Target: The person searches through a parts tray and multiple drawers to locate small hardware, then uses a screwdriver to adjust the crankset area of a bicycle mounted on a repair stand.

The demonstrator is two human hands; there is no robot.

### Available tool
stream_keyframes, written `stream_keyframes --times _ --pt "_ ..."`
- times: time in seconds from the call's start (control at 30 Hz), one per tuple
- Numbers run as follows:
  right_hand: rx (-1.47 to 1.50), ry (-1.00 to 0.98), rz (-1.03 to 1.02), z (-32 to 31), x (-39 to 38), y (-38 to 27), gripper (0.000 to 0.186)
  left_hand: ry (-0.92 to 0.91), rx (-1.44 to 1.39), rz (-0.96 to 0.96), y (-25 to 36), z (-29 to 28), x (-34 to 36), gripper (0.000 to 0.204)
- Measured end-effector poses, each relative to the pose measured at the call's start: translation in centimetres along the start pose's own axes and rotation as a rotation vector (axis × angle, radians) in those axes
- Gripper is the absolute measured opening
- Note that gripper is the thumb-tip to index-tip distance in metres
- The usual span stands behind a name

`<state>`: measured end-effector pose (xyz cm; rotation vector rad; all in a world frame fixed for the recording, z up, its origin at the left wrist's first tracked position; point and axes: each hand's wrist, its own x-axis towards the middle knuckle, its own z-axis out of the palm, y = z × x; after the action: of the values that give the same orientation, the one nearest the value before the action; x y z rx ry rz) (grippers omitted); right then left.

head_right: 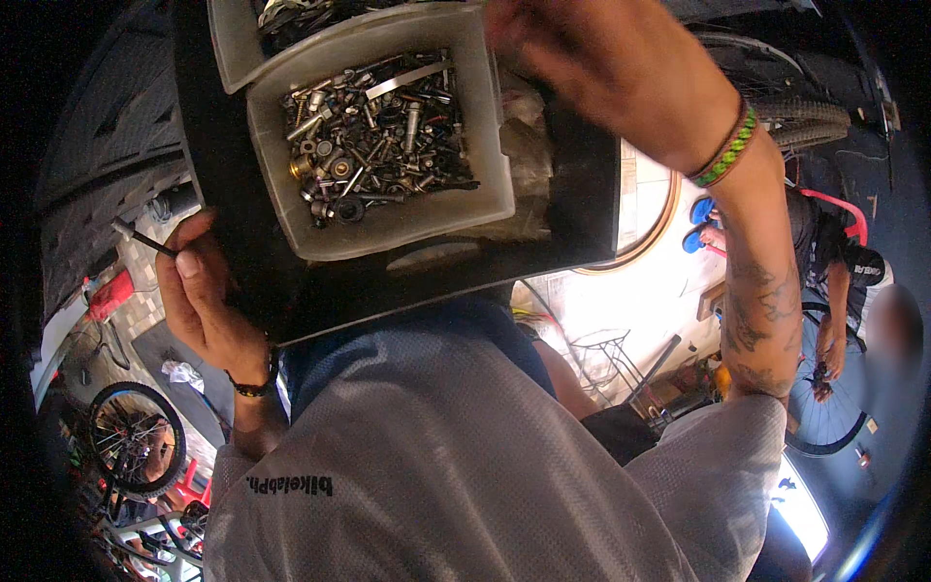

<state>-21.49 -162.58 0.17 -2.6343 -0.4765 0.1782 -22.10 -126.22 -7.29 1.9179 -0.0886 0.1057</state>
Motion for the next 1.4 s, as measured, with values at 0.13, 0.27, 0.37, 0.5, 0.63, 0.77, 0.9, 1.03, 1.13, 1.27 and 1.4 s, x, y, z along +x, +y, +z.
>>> stream_keyframes --times 0.13,0.27,0.37,0.5,0.63,0.77,0.9,1.03,1.13,1.27,1.4 --pt "-0.167 -0.323 -0.124 5.3 2.1 -3.8 0.016 0.019 0.042 0.026 0.0 0.1 0.3 0.044" --pt "-0.360 -0.479 -0.175 9.0 5.2 -4.4 0.012 0.016 0.039 0.015 0.0 -0.1 0.2 0.045" --pt "-0.510 -0.347 -0.266 9.1 6.1 -2.4 0.010 -0.001 0.042 -0.011 0.2 -0.3 0.0 0.046" --pt "-0.523 -0.332 -0.224 7.9 6.3 -1.3 0.009 -0.001 0.020 -0.015 0.3 -0.2 0.1 0.046" --pt "-0.209 -0.319 -0.104 5.8 6.2 -1.8 0.012 0.003 -0.011 -0.016 0.1 -0.2 0.0 0.046" --pt "-0.071 -0.502 -0.145 3.0 8.1 -2.4 0.016 0.014 -0.001 0.011 0.0 -0.2 -0.1 0.046" --pt "0.061 -0.428 -0.194 4.4 7.4 -2.9 0.015 0.035 -0.025 0.005 -0.1 0.1 0.1 0.046" --pt "0.072 -0.576 -0.194 8.0 7.7 -3.2 0.020 0.060 -0.031 -0.010 0.1 0.5 0.2 0.047" --pt "-0.201 -0.611 -0.225 8.5 7.7 -2.9 0.017 0.057 -0.022 -0.012 0.0 0.3 0.1 0.047" --pt "-0.576 -0.567 -0.209 7.3 7.3 -3.1 0.015 0.065 0.002 -0.010 0.1 0.3 0.2 0.047" --pt "-0.468 -0.506 -0.235 4.3 7.4 -2.2 0.016 0.075 -0.024 -0.022 0.1 0.4 0.1 0.048"
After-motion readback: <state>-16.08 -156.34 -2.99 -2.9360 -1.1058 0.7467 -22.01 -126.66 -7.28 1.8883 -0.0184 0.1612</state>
